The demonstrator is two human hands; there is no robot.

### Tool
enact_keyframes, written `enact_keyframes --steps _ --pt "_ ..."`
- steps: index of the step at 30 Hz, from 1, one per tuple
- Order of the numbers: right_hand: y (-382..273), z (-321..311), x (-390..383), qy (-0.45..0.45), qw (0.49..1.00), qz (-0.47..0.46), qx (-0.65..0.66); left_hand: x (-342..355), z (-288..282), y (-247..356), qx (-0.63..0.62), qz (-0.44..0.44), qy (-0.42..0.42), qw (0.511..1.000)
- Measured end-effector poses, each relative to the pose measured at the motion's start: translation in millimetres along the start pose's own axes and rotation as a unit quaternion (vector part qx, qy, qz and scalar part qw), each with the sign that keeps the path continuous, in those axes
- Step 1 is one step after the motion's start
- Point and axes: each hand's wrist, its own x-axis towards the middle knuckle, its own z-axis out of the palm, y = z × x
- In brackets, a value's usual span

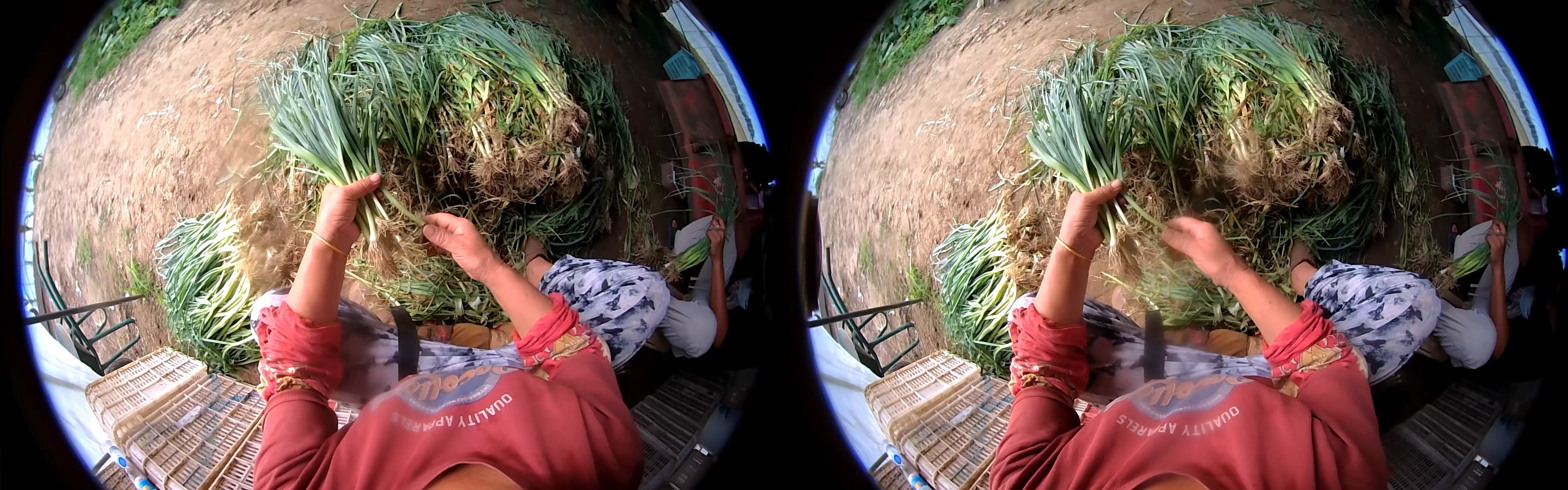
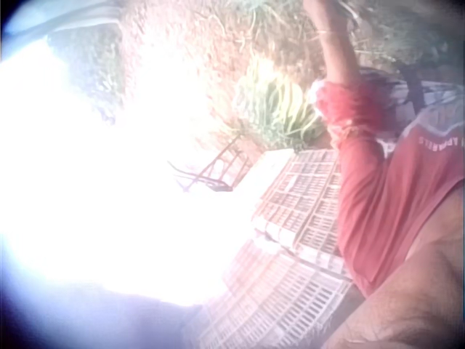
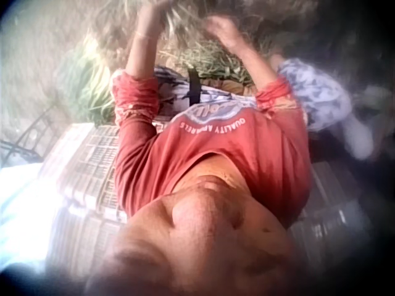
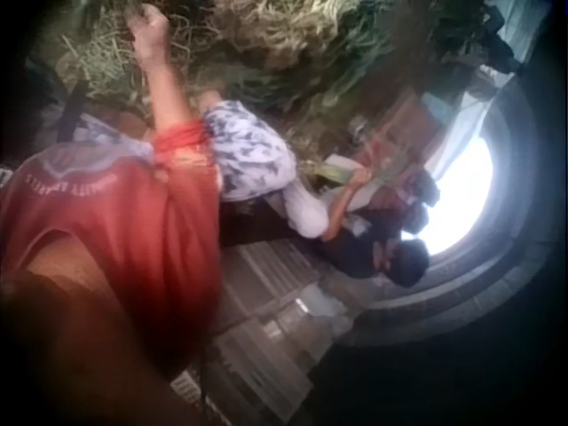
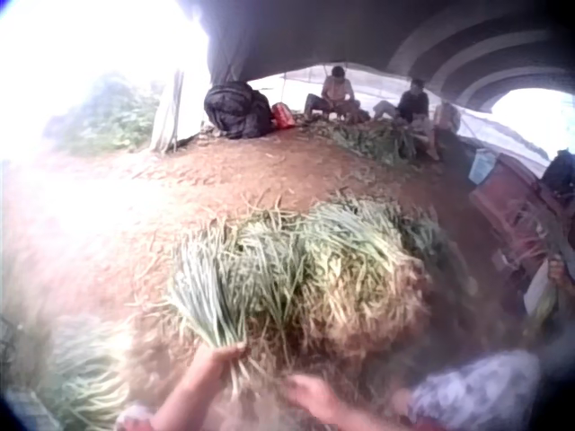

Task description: The person sits on the ground and sorts green onions by hand, separating individual stalks from a large pile and arranging them into smaller bundles. The person repeatedly picks up stalks, aligns them, and places them into a growing bundle.

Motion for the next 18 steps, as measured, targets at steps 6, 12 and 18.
enact_keyframes --steps 6,12,18 --pt "17 15 32 -0.029 0.997 -0.006 -0.073 -12 12 2 -0.079 -0.020 -0.046 0.996" --pt "1 13 33 -0.058 0.987 0.029 -0.147 -16 4 10 -0.063 0.034 -0.027 0.997" --pt "2 3 98 0.045 0.833 -0.248 -0.493 -11 -1 36 -0.051 0.231 0.082 0.968"
